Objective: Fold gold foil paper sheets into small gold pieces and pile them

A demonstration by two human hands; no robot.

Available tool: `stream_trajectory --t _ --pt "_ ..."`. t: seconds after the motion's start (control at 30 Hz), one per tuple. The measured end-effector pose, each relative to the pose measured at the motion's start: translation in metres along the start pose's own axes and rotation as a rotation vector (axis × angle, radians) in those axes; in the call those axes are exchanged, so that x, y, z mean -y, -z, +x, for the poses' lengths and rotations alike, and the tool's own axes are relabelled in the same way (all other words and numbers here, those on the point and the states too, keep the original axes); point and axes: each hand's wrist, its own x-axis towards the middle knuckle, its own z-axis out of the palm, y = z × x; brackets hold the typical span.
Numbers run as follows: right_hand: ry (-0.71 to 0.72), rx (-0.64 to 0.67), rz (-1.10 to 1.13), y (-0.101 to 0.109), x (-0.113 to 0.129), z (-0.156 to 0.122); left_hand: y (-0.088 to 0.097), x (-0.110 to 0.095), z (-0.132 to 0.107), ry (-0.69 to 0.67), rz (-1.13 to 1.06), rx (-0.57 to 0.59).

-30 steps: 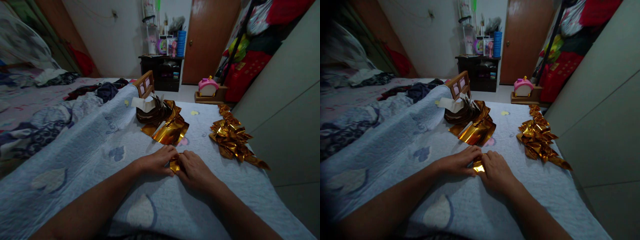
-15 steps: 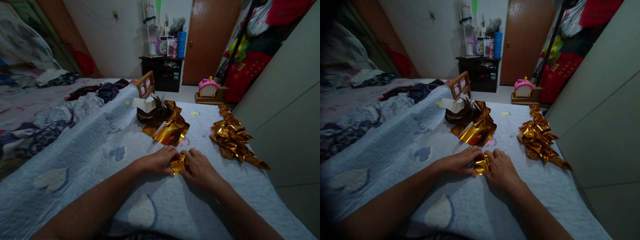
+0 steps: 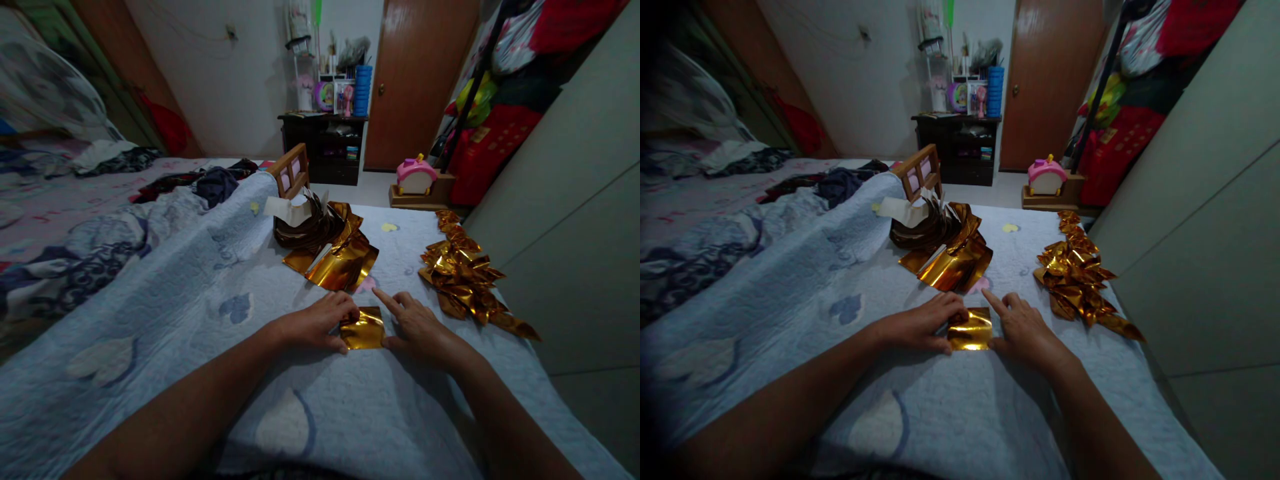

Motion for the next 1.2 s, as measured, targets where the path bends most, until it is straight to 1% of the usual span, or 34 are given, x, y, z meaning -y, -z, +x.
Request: stream_trajectory --t 0.1,0.2,0.33,0.4,0.43,0.5,0.53,0.6,0.83,1.1,1.2 --pt "0.009 0.001 0.041 0.003 -0.006 -0.001 0.001 -0.001 0.000 0.012 0.010 0.007" --pt "0.057 -0.039 0.099 0.005 -0.009 -0.003 0.000 -0.002 -0.001 0.015 0.024 0.008" --pt "0.187 -0.180 0.204 0.009 0.001 -0.005 -0.004 -0.004 -0.001 -0.008 0.049 -0.031" --pt "0.245 -0.219 0.235 0.009 0.009 -0.005 -0.007 -0.006 -0.001 -0.005 0.082 -0.061" --pt "0.269 -0.220 0.228 0.009 0.014 -0.004 -0.008 -0.008 0.000 -0.004 0.100 -0.074" --pt "0.306 -0.158 0.185 0.006 0.020 -0.004 -0.009 -0.011 0.000 -0.002 0.134 -0.093" --pt "0.310 -0.119 0.171 0.004 0.023 -0.003 -0.009 -0.012 0.000 0.002 0.149 -0.103" --pt "0.312 -0.083 0.154 0.000 0.025 -0.003 -0.009 -0.015 0.000 0.001 0.175 -0.113" --pt "0.298 -0.109 0.155 -0.005 0.025 -0.001 -0.003 -0.014 0.000 -0.108 0.158 -0.090" --pt "0.304 -0.085 0.155 -0.005 0.025 -0.001 -0.005 -0.010 0.000 -0.117 0.179 -0.089" --pt "0.314 -0.097 0.145 -0.006 0.026 -0.002 -0.005 -0.011 0.000 -0.112 0.184 -0.084"
